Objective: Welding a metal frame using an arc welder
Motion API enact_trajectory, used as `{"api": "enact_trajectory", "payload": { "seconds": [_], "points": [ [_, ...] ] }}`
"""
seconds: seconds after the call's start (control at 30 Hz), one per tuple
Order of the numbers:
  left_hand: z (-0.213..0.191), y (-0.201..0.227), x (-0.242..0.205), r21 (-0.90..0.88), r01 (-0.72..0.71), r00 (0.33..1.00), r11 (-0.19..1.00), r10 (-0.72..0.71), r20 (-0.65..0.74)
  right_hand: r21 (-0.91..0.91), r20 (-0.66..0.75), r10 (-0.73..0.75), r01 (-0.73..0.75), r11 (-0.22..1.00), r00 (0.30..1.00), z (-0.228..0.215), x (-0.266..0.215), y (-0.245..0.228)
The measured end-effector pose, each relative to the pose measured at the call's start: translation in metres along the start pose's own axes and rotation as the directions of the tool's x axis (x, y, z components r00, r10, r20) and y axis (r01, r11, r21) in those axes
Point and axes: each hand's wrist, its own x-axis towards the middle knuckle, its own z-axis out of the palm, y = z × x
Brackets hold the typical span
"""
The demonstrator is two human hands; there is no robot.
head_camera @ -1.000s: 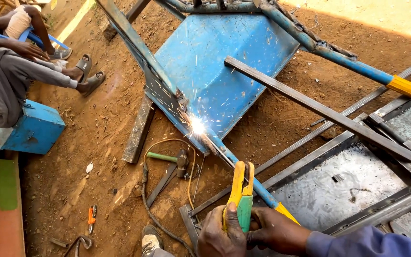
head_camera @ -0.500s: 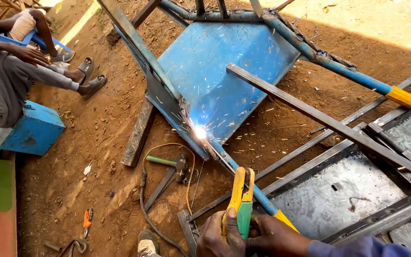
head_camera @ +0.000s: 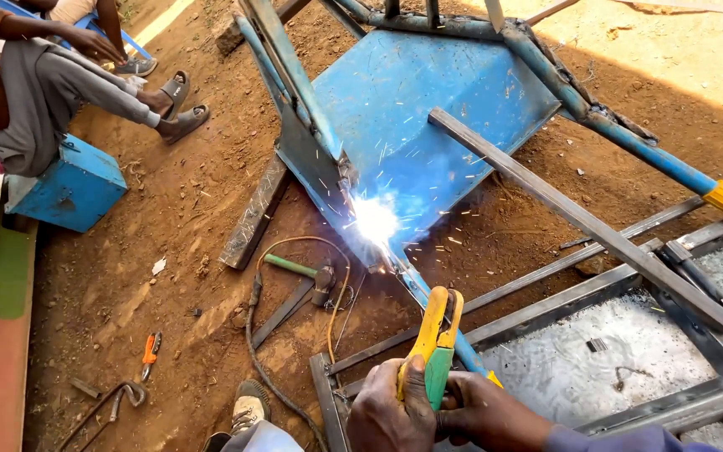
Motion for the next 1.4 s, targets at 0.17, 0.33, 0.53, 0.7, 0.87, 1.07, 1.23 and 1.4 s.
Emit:
{"api": "enact_trajectory", "payload": {
  "seconds": [0.17, 0.33, 0.53, 0.7, 0.87, 1.07, 1.23, 1.4],
  "points": [
    [-0.006, 0.003, -0.004, -0.071, -0.137, 0.978, 0.988, 0.123, -0.170, 0.053, 0.025, -0.019, 0.018, 0.998, 1.000, -0.003, 0.004, 0.006],
    [-0.003, -0.001, -0.002, -0.028, -0.039, 0.992, 0.999, 0.035, -0.123, 0.263, 0.062, -0.090, 0.071, 0.962, 0.994, -0.008, 0.017, 0.029],
    [-0.003, 0.002, 0.000, 0.002, -0.039, 0.999, 0.999, 0.039, -0.028, 0.068, 0.025, -0.040, 0.038, 0.997, 0.999, -0.009, 0.012, 0.020],
    [0.001, 0.001, 0.000, 0.021, -0.030, 0.999, 0.999, 0.030, -0.021, 0.183, 0.025, -0.071, 0.065, 0.981, 0.997, -0.014, 0.018, 0.031],
    [-0.005, 0.003, 0.001, 0.015, 0.006, 0.999, 1.000, -0.007, 0.047, 0.184, 0.038, 0.003, -0.010, 0.983, 0.999, -0.006, 0.006, 0.015],
    [-0.003, 0.003, 0.002, -0.007, 0.006, 1.000, 1.000, -0.005, 0.013, 0.218, 0.030, 0.031, -0.036, 0.975, 0.999, -0.002, 0.003, 0.010],
    [-0.007, 0.006, 0.003, -0.065, -0.056, 0.998, 0.996, 0.054, -0.024, 0.182, 0.024, -0.056, 0.051, 0.982, 0.998, -0.003, 0.001, 0.004],
    [-0.005, 0.006, 0.005, -0.013, -0.029, 1.000, 0.999, 0.029, -0.007, 0.280, 0.038, -0.033, 0.021, 0.960, 0.999, 0.007, -0.006, -0.010]
  ]
}}
